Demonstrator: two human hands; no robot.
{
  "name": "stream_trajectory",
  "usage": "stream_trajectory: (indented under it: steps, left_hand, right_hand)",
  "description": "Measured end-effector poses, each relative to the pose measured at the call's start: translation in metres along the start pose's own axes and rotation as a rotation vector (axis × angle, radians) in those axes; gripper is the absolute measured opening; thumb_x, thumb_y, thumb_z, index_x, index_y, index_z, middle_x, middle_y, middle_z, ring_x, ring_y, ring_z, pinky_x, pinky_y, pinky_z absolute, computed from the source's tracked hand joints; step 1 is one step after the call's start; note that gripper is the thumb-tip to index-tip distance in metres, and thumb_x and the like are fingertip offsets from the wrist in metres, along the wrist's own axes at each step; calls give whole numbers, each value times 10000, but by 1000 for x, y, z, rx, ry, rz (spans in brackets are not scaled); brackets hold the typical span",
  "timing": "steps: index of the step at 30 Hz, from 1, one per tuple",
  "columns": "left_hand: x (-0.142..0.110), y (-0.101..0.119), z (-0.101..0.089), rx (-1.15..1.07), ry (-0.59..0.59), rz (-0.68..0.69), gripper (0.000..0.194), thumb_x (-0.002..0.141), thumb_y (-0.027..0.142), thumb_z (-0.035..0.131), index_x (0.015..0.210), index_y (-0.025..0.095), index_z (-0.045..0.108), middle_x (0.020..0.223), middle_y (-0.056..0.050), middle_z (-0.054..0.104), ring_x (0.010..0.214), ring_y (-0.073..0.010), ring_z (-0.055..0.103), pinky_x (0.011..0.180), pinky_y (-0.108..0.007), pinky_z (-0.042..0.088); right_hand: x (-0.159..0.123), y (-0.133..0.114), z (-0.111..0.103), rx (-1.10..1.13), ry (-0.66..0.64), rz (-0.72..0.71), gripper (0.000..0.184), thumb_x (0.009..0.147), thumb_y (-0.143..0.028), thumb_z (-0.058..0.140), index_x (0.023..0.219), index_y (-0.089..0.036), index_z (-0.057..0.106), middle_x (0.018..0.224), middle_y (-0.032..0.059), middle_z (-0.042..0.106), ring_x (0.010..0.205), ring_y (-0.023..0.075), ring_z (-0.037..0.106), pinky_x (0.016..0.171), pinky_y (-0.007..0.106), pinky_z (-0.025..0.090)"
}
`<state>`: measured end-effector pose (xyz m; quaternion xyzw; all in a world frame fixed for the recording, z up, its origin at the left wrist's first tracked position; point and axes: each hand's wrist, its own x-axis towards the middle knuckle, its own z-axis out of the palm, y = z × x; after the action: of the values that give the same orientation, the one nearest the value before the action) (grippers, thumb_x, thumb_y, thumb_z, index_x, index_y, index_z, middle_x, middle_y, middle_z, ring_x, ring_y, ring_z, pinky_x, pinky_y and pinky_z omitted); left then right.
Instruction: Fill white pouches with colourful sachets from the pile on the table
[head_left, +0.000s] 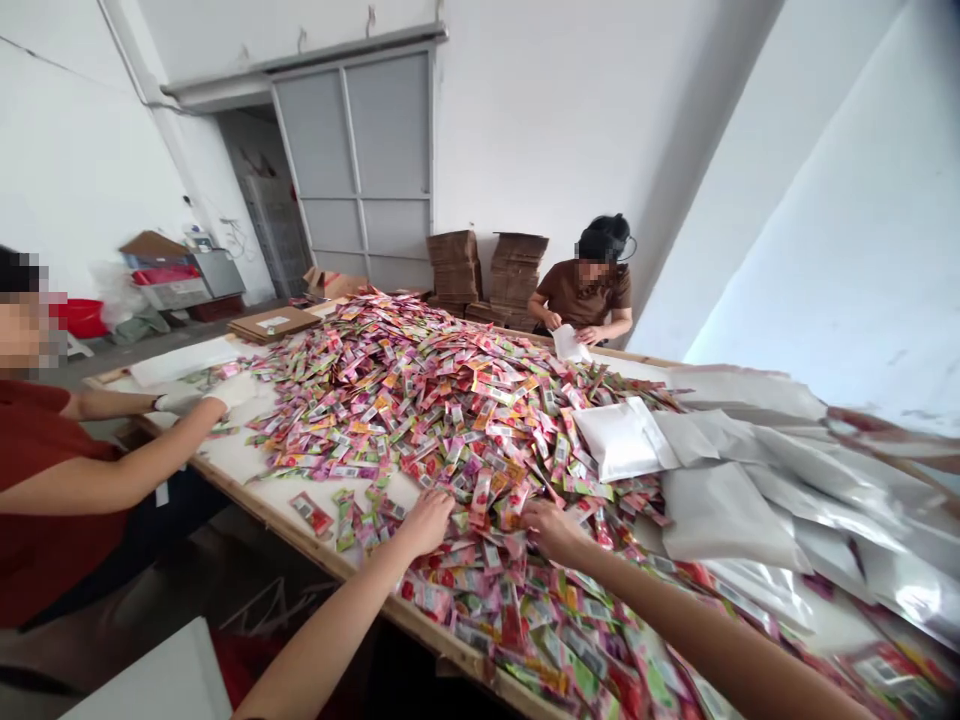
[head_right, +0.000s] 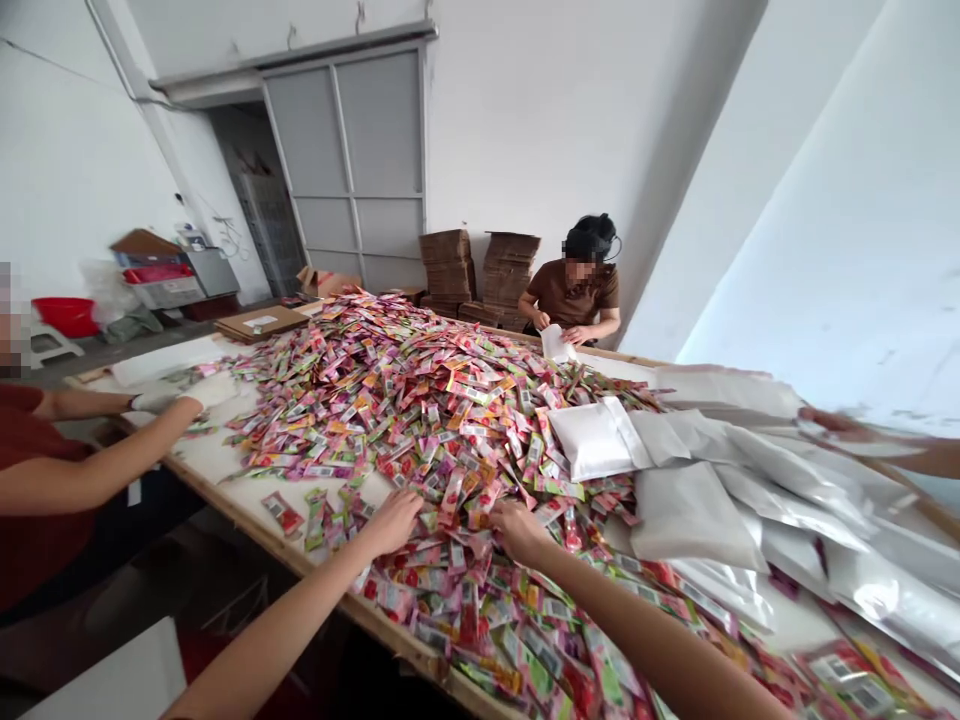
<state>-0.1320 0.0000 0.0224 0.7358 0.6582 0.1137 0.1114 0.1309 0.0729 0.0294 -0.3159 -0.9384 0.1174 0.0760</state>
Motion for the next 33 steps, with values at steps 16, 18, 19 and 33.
stream_trajectory:
  steps: [16, 18, 19, 33]
  left_hand:
    - [31, -28, 5, -162, -13, -57, 230, 722, 63, 488, 889, 189, 584, 1057, -78, 580, 1049, -214, 517, 885, -299, 378]
    - [31, -37, -2, -242, -7, -74, 231, 794, 176, 465, 1014, 188, 538, 978, -70, 612, 933, -190, 576, 814, -278, 419]
    - [33, -41, -4, -281, 1, -99, 269, 836, 237, 415, 1084, 174, 497, 914, -69, 627, 857, -183, 599, 765, -275, 438]
    - [87, -28, 4, -334, 296, -549, 406, 706, 470, 581, 960, 154, 597, 863, -114, 665, 850, -251, 615, 669, -287, 425]
  right_hand:
    - [73, -18, 19, 101, -160, -164, 153, 714, -209, 567, 834, -171, 654, 836, 68, 605, 769, 195, 552, 719, 319, 424]
    - [64, -9, 8, 472, -110, -43, 160, 716, -295, 594, 792, -160, 635, 814, 55, 606, 752, 183, 559, 699, 301, 439]
    - [62, -6, 3, 651, -73, 30, 190, 723, -330, 593, 795, -157, 624, 795, 48, 609, 742, 178, 564, 696, 299, 445]
    - [108, 8, -16, 331, 240, 595, 296, 651, -322, 617, 860, -135, 522, 724, 73, 577, 699, 217, 551, 587, 292, 390]
